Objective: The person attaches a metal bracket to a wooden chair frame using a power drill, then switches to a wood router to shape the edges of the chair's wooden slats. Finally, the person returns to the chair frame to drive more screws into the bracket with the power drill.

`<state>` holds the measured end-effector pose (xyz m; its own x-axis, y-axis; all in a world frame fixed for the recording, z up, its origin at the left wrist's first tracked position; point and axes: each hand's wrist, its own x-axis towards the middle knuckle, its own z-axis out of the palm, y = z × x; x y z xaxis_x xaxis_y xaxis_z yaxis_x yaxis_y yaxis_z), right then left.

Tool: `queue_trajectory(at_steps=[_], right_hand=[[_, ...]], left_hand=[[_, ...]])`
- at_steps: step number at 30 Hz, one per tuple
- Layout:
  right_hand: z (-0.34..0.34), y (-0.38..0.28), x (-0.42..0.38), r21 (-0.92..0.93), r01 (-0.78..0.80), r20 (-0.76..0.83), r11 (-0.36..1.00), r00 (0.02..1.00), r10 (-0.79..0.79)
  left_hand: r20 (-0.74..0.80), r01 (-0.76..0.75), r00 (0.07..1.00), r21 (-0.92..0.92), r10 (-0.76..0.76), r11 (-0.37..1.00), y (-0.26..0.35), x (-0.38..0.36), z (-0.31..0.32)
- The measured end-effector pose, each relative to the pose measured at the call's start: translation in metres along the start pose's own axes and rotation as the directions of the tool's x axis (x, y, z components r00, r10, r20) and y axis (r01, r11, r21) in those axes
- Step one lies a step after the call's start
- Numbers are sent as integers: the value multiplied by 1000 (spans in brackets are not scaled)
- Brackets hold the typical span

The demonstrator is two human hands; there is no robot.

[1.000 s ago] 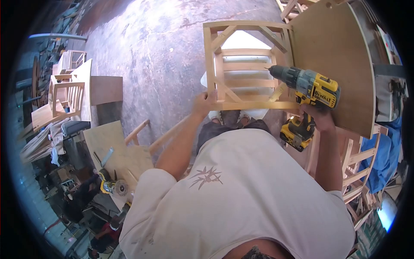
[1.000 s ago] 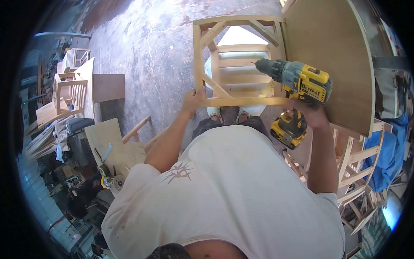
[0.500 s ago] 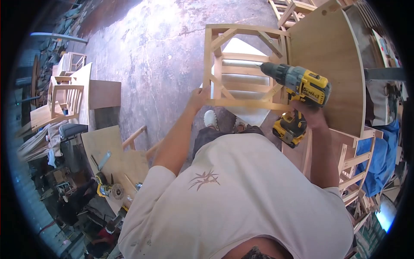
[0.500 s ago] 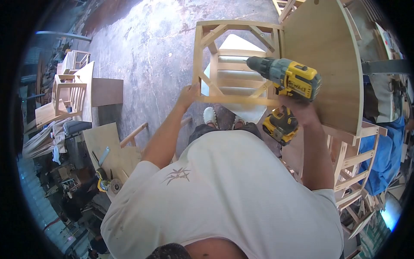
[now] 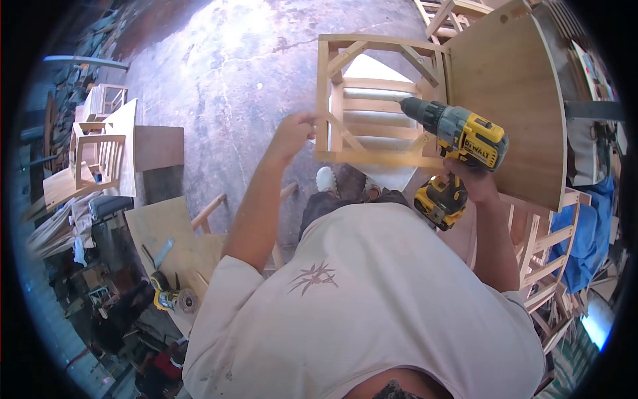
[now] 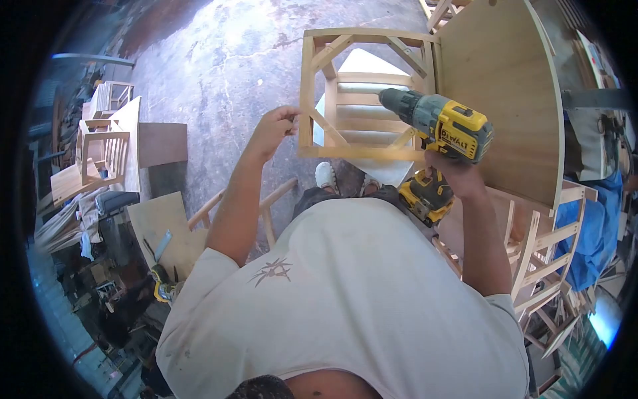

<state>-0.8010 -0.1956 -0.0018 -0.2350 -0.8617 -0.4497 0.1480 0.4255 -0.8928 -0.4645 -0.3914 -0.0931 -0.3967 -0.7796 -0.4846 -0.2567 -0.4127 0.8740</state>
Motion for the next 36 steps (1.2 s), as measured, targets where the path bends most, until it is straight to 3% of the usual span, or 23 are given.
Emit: queue_trajectory(at_steps=[2,6,8,11,14,18,21,26,33,36], right_hand=[[0,0,-3,-31,-10,-21,999,1000,9],[0,0,-7,-48,16,-45,999,999,-18],[5,2,-8,-6,-15,-116,1000,993,14],[10,4,-8,36,-23,-178,999,984,29],[16,2,-10,41,-1,-208,999,978,10],[19,2,-10,-31,-32,-281,999,959,22],[25,7,-13,-25,-35,-346,999,938,24],[32,9,-12,22,-42,-392,999,919,48],[37,12,-10,114,33,-347,993,938,9],[38,12,-10,86,-35,-352,996,934,64]], left_hand=[[151,-192,971,46,183,980,14,11,11],[350,-180,928,123,127,976,37,43,38],[504,-267,856,235,118,935,33,71,48],[580,-379,800,292,153,878,20,107,61],[636,-357,771,370,46,858,15,128,64],[662,-253,749,309,-16,917,15,151,68],[682,-291,731,342,-23,893,21,157,69],[748,-563,654,380,114,734,11,172,82],[766,-589,628,352,138,728,14,176,92],[776,-597,619,365,121,715,16,177,95]])
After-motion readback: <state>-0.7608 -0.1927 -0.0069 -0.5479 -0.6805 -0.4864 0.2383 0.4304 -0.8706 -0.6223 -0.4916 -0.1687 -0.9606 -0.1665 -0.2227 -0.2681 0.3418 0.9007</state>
